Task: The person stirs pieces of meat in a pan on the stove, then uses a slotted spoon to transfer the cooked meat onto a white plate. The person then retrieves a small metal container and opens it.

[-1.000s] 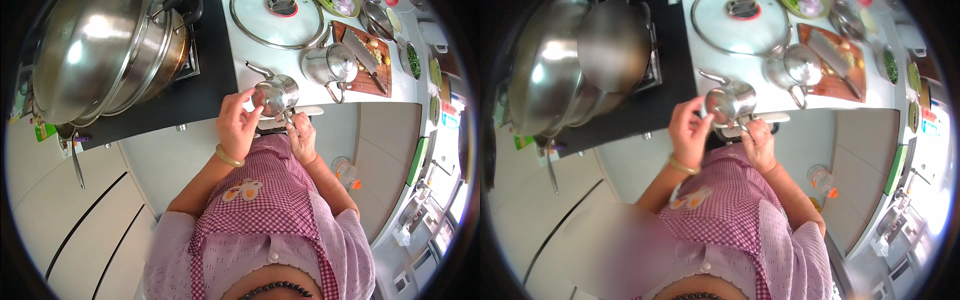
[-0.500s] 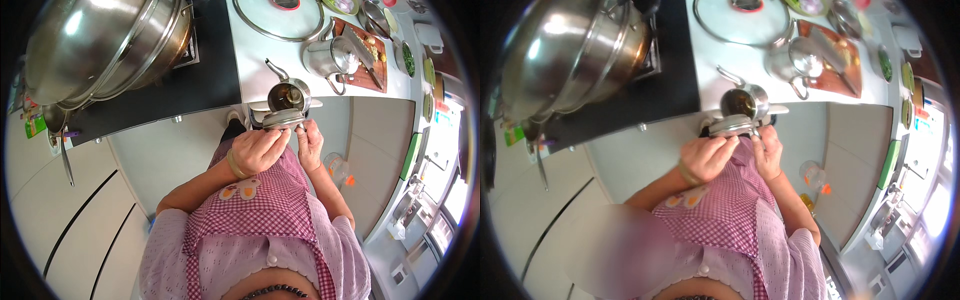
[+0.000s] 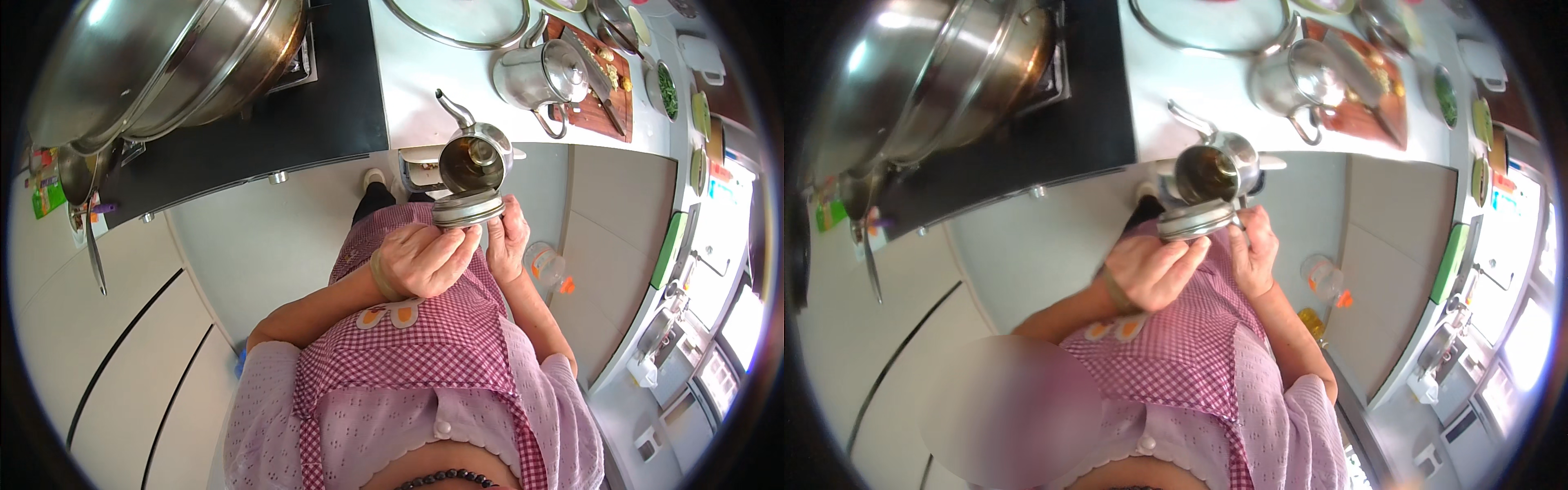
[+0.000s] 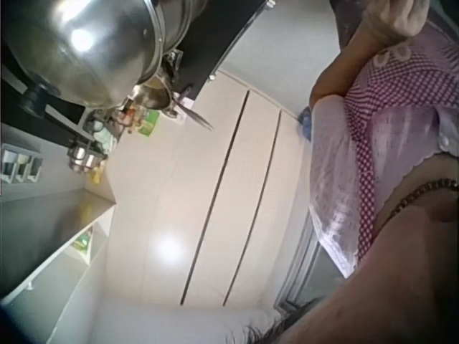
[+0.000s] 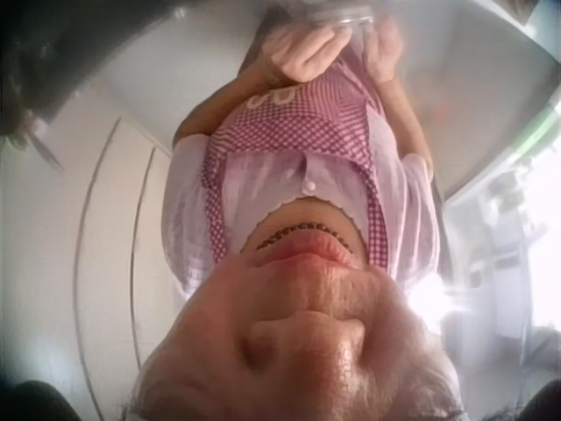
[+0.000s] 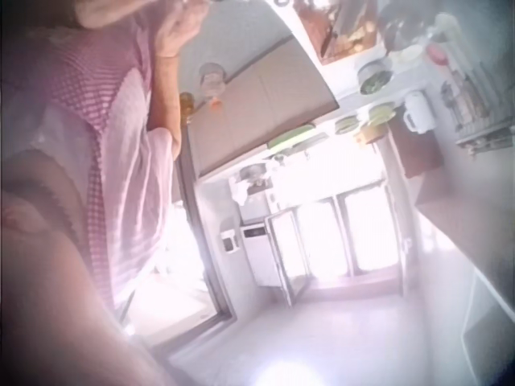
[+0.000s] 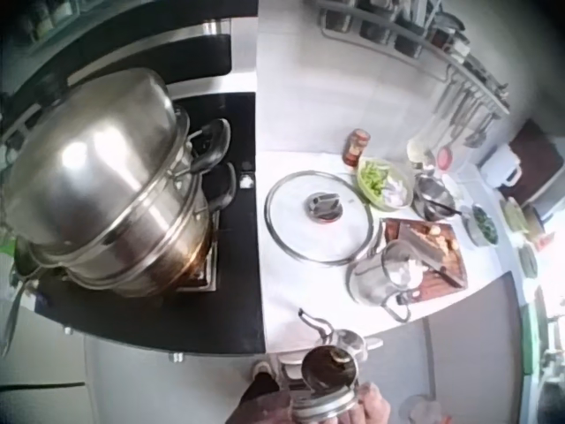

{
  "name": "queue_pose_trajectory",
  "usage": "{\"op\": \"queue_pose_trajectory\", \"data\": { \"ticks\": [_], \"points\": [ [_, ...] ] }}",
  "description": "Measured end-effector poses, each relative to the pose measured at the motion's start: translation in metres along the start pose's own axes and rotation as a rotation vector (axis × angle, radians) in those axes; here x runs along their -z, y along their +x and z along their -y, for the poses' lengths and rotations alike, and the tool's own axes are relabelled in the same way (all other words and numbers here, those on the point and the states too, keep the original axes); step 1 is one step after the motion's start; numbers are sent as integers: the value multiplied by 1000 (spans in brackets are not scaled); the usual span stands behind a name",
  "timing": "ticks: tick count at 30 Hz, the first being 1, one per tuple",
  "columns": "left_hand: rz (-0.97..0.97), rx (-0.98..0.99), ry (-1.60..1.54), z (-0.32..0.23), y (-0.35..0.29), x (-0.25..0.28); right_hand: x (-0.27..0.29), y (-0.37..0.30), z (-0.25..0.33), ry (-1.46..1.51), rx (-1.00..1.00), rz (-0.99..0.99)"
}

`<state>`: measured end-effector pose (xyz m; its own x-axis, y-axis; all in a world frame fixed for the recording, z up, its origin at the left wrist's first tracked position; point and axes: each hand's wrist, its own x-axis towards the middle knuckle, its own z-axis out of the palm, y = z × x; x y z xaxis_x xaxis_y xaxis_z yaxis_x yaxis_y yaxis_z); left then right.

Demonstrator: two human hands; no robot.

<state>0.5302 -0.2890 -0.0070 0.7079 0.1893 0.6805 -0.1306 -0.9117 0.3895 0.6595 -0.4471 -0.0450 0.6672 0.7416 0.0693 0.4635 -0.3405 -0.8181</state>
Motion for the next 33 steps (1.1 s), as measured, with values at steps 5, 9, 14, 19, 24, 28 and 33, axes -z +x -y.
{"op": "queue_pose_trajectory", "data": {
  "ticks": [5, 9, 14, 19, 24, 28, 33],
  "points": [
    [-23, 33, 37, -10, -4, -8, 1, 6, 0, 57, 33, 8],
    [-32, 81, 102, -12, -6, -24, 2, 10, -14, 78, 22, 7],
    [12, 190, 185, 11, 21, -45, -48, 23, -39, 465, -199, -136],
    [-13, 68, 141, 47, 34, -62, -87, 45, -36, 784, -300, -187],
    [3, 81, 94, 66, 32, -63, -97, 63, -27, 621, -226, -216],
    [-11, 90, 58, 81, 33, -62, -62, 50, -26, 305, -334, -187],
    [-119, 187, 20, 92, 25, -59, 47, 60, -37, -148, -71, -600]
  ]
}}
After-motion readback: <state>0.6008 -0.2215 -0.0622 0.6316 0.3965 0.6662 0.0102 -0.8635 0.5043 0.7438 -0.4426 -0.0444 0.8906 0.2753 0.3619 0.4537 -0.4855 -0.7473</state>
